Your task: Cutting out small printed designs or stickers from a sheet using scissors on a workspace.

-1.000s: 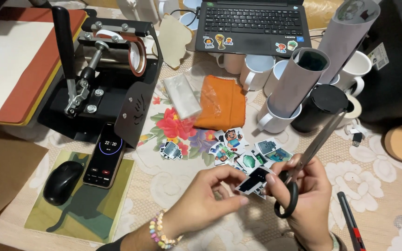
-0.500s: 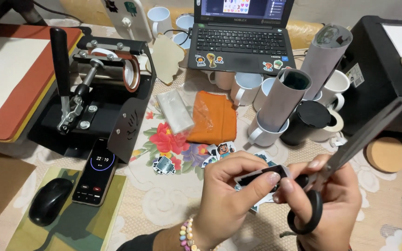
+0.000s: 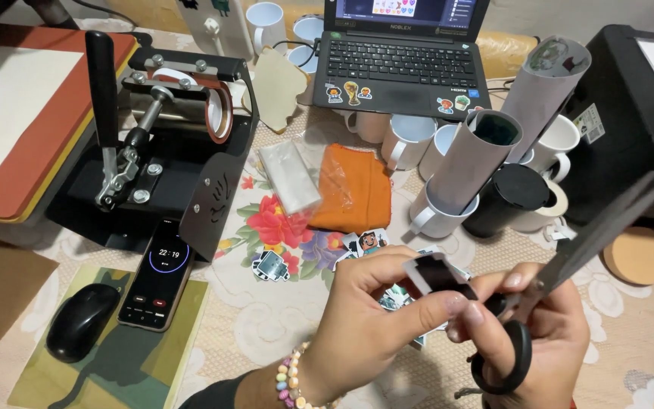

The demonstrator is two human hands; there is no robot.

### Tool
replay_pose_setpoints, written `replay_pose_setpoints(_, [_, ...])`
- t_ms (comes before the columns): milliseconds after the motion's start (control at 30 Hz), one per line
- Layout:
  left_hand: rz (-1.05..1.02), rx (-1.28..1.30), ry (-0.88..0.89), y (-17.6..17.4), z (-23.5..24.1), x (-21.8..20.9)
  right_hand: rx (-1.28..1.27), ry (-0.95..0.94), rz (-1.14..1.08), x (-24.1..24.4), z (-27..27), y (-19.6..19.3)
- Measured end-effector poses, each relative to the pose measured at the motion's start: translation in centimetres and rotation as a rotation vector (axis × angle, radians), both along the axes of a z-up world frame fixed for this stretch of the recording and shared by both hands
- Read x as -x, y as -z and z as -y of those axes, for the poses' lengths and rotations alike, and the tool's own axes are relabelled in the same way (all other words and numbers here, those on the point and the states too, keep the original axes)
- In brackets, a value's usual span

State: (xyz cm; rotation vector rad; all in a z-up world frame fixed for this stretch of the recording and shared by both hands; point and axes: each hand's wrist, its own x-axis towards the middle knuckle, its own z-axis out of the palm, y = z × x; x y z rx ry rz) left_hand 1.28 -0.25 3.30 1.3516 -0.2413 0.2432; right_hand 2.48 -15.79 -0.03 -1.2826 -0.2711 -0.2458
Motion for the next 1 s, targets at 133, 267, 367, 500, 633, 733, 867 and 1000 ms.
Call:
replay_pose_setpoints(133, [0.059, 0.054, -0.048, 0.0, 0.4, 0.2, -0.111, 0.048, 0.002, 0.4, -0.9, 1.4])
replay_pose_setpoints(267, [0.057, 0.083, -0.053, 0.1, 0.9, 0.5, -0.257, 0.043, 0.066, 0.7, -2.5, 1.8])
replay_pose_setpoints(367, [0.005, 0.140, -0.050, 0.8, 1.3, 0.6, -0.336, 0.063, 0.028, 0.8, -2.2, 2.6])
replay_pose_setpoints(500, [-0.129, 0.446, 0.041, 1.1, 0.9, 0.6, -0.111, -0.080, 0.045, 1.3, -1.2, 5.0])
replay_pose_setpoints(633, [-0.215, 0.472, 0.076, 1.3, 0.5, 0.3, 0.136, -0.114, -0.009, 2.1, -0.9, 5.8])
replay_pose_setpoints(733, [-0.195, 0.456, 0.117, 1.4, 0.6, 0.2, 0.215, -0.087, 0.012, 1.8, -0.2, 5.7])
replay_pose_setpoints(867, [-0.216, 0.409, 0.142, 1.3, 0.4, 0.0, 0.280, -0.100, 0.007, 1.3, 0.6, 4.3])
replay_pose_setpoints(1000, [-0.197, 0.363, 0.143, 1.0, 0.3, 0.0, 0.277, -0.126, -0.015, 1.5, 0.6, 3.7])
